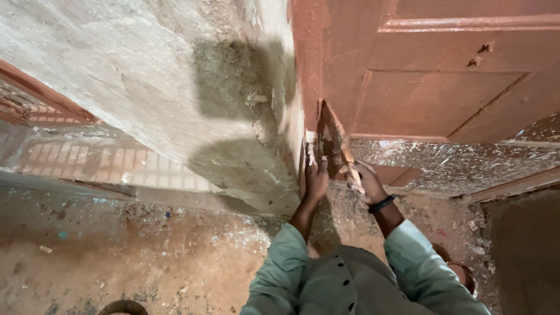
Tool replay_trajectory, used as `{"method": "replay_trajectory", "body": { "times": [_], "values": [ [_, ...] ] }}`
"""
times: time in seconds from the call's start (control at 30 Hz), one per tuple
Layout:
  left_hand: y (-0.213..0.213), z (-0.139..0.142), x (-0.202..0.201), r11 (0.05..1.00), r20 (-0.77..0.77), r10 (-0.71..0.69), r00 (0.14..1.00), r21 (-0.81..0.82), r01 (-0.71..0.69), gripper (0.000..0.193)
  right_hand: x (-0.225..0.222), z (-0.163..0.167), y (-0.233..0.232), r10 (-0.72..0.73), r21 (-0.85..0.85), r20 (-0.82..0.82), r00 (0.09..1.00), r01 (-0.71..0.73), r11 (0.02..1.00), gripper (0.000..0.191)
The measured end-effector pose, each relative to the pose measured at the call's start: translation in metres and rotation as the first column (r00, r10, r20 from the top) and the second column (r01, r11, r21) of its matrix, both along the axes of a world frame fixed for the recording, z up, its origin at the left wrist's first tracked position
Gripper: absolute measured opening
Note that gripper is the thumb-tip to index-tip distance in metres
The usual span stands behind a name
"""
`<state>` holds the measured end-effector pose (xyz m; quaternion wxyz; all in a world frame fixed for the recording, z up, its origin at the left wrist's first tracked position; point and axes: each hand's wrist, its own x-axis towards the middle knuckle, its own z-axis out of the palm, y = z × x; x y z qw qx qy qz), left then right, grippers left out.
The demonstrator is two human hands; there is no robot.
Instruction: The person paints a wooden door and adjacent metal gate with a paintbrush, applying reddish-brown paint to the door panels, frame, and gate bars. The person dips the brush into a paint can on the floor to reload paint as needed.
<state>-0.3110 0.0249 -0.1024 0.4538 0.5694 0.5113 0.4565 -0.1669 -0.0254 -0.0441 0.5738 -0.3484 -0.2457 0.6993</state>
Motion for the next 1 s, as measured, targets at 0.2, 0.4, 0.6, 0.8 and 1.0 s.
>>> {"method": "replay_trajectory", "body": {
  "times": [0.2, 0.4, 0.6, 0.8, 1.0],
  "values": [
    [0.006, -0.002, -0.003, 0.938, -0.051, 0.122, 0.991, 0.333, -0.098, 0.059, -0.019, -0.014, -0.009, 0.007, -0.188, -0.056, 0.998, -0.017, 0.982, 0.016],
    [0.014, 0.0, -0.003, 0.951, 0.42, -0.014, 0.908, -0.274, 0.142, 0.044, -0.033, -0.007, 0.0, -0.018, -0.138, -0.037, 0.999, 0.013, 0.99, 0.02],
    [0.012, 0.017, -0.009, 0.991, -0.155, 0.047, 0.987, 0.135, -0.026, 0.046, -0.034, 0.019, 0.003, -0.032, 0.065, -0.029, 0.999, 0.034, 0.997, 0.019],
    [0.02, 0.017, -0.001, 0.986, 0.054, -0.034, 0.998, -0.161, 0.043, 0.046, -0.045, 0.017, -0.002, -0.113, -0.019, 0.062, 0.992, 0.114, 0.993, 0.017],
    [0.021, 0.011, -0.001, 0.993, 0.09, -0.033, 0.995, 0.112, 0.023, 0.045, -0.054, 0.0, 0.0, -0.081, -0.114, 0.067, 0.994, 0.089, 0.99, 0.015]
  ]
}}
